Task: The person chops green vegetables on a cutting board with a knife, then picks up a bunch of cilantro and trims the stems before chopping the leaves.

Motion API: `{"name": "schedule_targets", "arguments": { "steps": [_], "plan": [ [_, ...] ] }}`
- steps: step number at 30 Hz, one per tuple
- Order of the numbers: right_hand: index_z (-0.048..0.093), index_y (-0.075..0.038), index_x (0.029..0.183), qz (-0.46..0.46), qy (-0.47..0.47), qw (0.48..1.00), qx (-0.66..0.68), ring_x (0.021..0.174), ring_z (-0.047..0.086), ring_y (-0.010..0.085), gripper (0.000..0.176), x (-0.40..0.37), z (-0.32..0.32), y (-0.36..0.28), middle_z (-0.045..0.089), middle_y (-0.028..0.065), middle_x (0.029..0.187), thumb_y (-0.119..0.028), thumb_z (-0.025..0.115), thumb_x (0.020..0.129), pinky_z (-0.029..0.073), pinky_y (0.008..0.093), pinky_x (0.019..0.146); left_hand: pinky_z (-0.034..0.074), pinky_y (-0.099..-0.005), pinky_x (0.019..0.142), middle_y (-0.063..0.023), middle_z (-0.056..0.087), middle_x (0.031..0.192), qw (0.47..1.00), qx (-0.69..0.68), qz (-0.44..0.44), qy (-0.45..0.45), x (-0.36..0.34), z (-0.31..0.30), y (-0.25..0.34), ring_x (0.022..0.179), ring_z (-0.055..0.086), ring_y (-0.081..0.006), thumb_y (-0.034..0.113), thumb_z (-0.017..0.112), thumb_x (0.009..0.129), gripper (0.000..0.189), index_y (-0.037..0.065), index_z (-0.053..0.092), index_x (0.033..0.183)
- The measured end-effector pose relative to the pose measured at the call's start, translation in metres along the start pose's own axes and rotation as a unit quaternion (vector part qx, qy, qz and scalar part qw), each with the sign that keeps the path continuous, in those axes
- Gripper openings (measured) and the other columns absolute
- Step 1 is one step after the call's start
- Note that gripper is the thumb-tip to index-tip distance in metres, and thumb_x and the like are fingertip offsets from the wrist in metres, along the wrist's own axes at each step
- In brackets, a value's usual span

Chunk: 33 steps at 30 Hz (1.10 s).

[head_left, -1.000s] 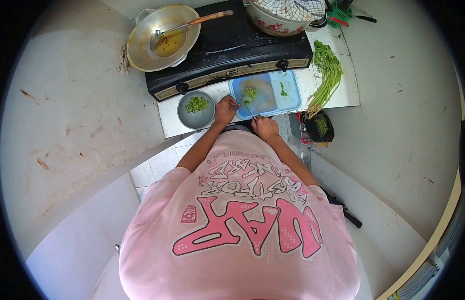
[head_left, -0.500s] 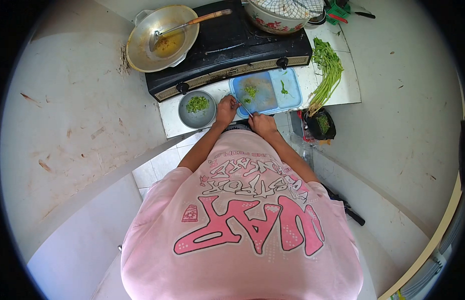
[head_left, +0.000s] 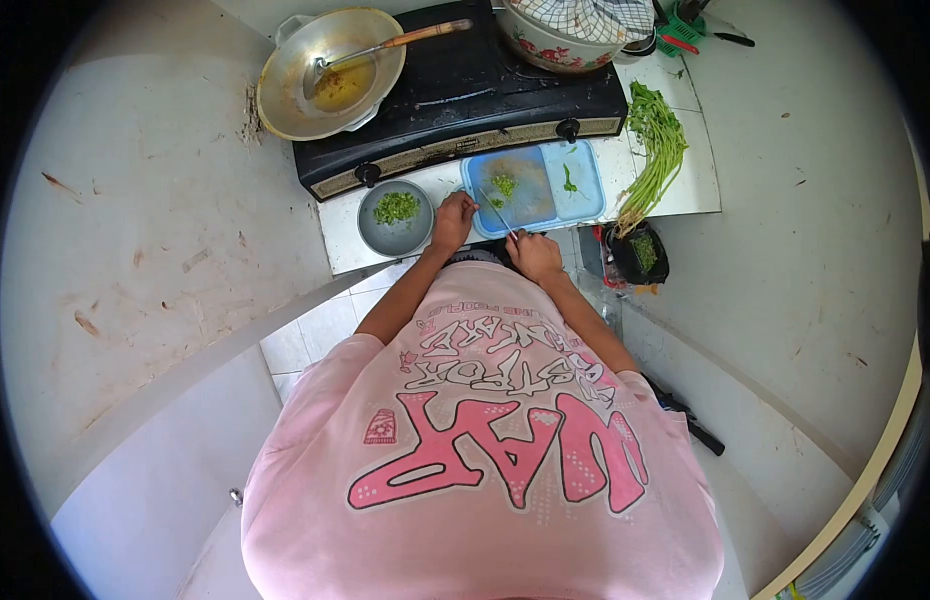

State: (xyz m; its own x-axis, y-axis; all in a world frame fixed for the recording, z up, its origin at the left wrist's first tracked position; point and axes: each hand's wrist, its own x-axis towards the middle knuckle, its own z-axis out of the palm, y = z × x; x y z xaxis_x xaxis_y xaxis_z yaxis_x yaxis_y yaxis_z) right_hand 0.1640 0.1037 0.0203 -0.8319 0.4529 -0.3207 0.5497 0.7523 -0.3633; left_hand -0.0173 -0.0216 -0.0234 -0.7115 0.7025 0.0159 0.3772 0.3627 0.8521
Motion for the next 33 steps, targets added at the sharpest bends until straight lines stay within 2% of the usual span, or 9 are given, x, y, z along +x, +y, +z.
{"name": "schedule_targets", "arguments": {
  "steps": [2, 5, 8, 14, 17, 20, 26, 29, 33],
  "plan": [
    [0.071, -0.001, 0.098, -0.017, -0.018, 1.0, -0.007, 0.074, 0.072, 0.0422, 0.043, -0.002, -0.002, 0.0, 0.072, 0.025, 0.078, -0.04, 0.054, 0.1, 0.058, 0.0533, 0.072, 0.054, -0.0428, 0.072, -0.0173, 0.068, 0.084, 1.0, -0.011, -0.003, 0.016, -0.001, -0.001, 0.002, 0.077, 0.069, -0.0332, 0.006, 0.064, 0.096, 0.007, 0.0, 0.06, 0.096],
    [0.071, -0.001, 0.1, -0.042, -0.039, 0.998, -0.025, 0.074, 0.072, 0.0423, 0.043, -0.003, -0.001, 0.001, 0.072, 0.0249, 0.078, -0.04, 0.054, 0.1, 0.057, 0.0534, 0.072, 0.056, -0.0404, 0.07, -0.0166, 0.071, 0.083, 0.991, -0.08, -0.098, 0.041, -0.002, 0.0, 0.007, 0.075, 0.072, -0.0307, 0.008, 0.056, 0.101, 0.011, 0.0, 0.058, 0.109],
    [0.071, -0.001, 0.1, -0.05, -0.034, 0.998, -0.028, 0.074, 0.072, 0.0427, 0.044, 0.0, 0.004, 0.006, 0.072, 0.0249, 0.078, -0.041, 0.053, 0.101, 0.057, 0.0536, 0.072, 0.057, -0.0387, 0.069, -0.0149, 0.071, 0.081, 0.994, -0.073, -0.075, 0.014, -0.002, -0.003, 0.004, 0.074, 0.073, -0.0273, 0.009, 0.054, 0.103, 0.018, 0.0, 0.054, 0.118],
    [0.069, -0.004, 0.101, -0.012, -0.023, 0.999, -0.026, 0.075, 0.072, 0.0434, 0.045, 0.018, -0.013, 0.016, 0.071, 0.0247, 0.078, -0.044, 0.049, 0.102, 0.057, 0.0537, 0.072, 0.057, -0.0379, 0.069, -0.0138, 0.07, 0.078, 0.993, -0.08, -0.076, -0.031, -0.005, -0.01, 0.017, 0.073, 0.073, -0.0264, 0.009, 0.056, 0.102, 0.021, 0.004, 0.055, 0.123],
    [0.069, -0.006, 0.101, -0.011, -0.013, 0.999, -0.032, 0.076, 0.072, 0.0433, 0.042, 0.027, -0.028, 0.019, 0.071, 0.0243, 0.079, -0.044, 0.052, 0.1, 0.057, 0.0531, 0.071, 0.056, -0.0391, 0.071, -0.0154, 0.069, 0.081, 0.991, -0.103, -0.051, -0.071, -0.005, -0.015, 0.031, 0.074, 0.071, -0.0268, 0.007, 0.058, 0.1, 0.035, 0.009, 0.054, 0.135],
    [0.07, -0.007, 0.101, -0.022, 0.005, 0.999, -0.037, 0.076, 0.072, 0.0416, 0.039, 0.031, -0.041, 0.02, 0.072, 0.0232, 0.078, -0.044, 0.059, 0.096, 0.058, 0.0521, 0.07, 0.054, -0.0408, 0.075, -0.018, 0.068, 0.087, 0.99, -0.067, 0.004, -0.124, 0.001, -0.025, 0.053, 0.079, 0.069, -0.0286, 0.004, 0.06, 0.098, 0.046, 0.013, 0.055, 0.143],
    [0.072, -0.008, 0.096, -0.038, 0.023, 0.999, -0.027, 0.075, 0.072, 0.0385, 0.035, 0.027, -0.053, 0.024, 0.072, 0.0197, 0.077, -0.042, 0.066, 0.09, 0.058, 0.0506, 0.069, 0.053, -0.0427, 0.084, -0.021, 0.068, 0.102, 0.961, -0.014, 0.075, -0.265, 0.014, -0.025, 0.057, 0.091, 0.067, -0.0343, 0.002, 0.06, 0.095, 0.046, 0.014, 0.061, 0.14],
    [0.072, -0.009, 0.093, -0.059, 0.019, 0.998, -0.022, 0.073, 0.071, 0.0379, 0.033, 0.023, -0.052, 0.032, 0.073, 0.0181, 0.078, -0.042, 0.066, 0.09, 0.055, 0.051, 0.072, 0.054, -0.0464, 0.088, -0.0225, 0.068, 0.112, 0.959, 0.026, 0.157, -0.233, 0.019, -0.014, 0.035, 0.099, 0.067, -0.039, 0.002, 0.058, 0.095, 0.048, 0.013, 0.059, 0.142],
    [0.072, -0.01, 0.09, -0.068, 0.028, 0.997, -0.009, 0.071, 0.071, 0.037, 0.032, 0.015, -0.057, 0.037, 0.072, 0.0158, 0.075, -0.042, 0.067, 0.089, 0.054, 0.0495, 0.072, 0.052, -0.0486, 0.096, -0.0218, 0.067, 0.126, 0.963, 0.08, 0.111, -0.233, 0.03, -0.015, 0.028, 0.112, 0.065, -0.0412, 0.002, 0.058, 0.094, 0.05, 0.013, 0.057, 0.142]
  ]
}}
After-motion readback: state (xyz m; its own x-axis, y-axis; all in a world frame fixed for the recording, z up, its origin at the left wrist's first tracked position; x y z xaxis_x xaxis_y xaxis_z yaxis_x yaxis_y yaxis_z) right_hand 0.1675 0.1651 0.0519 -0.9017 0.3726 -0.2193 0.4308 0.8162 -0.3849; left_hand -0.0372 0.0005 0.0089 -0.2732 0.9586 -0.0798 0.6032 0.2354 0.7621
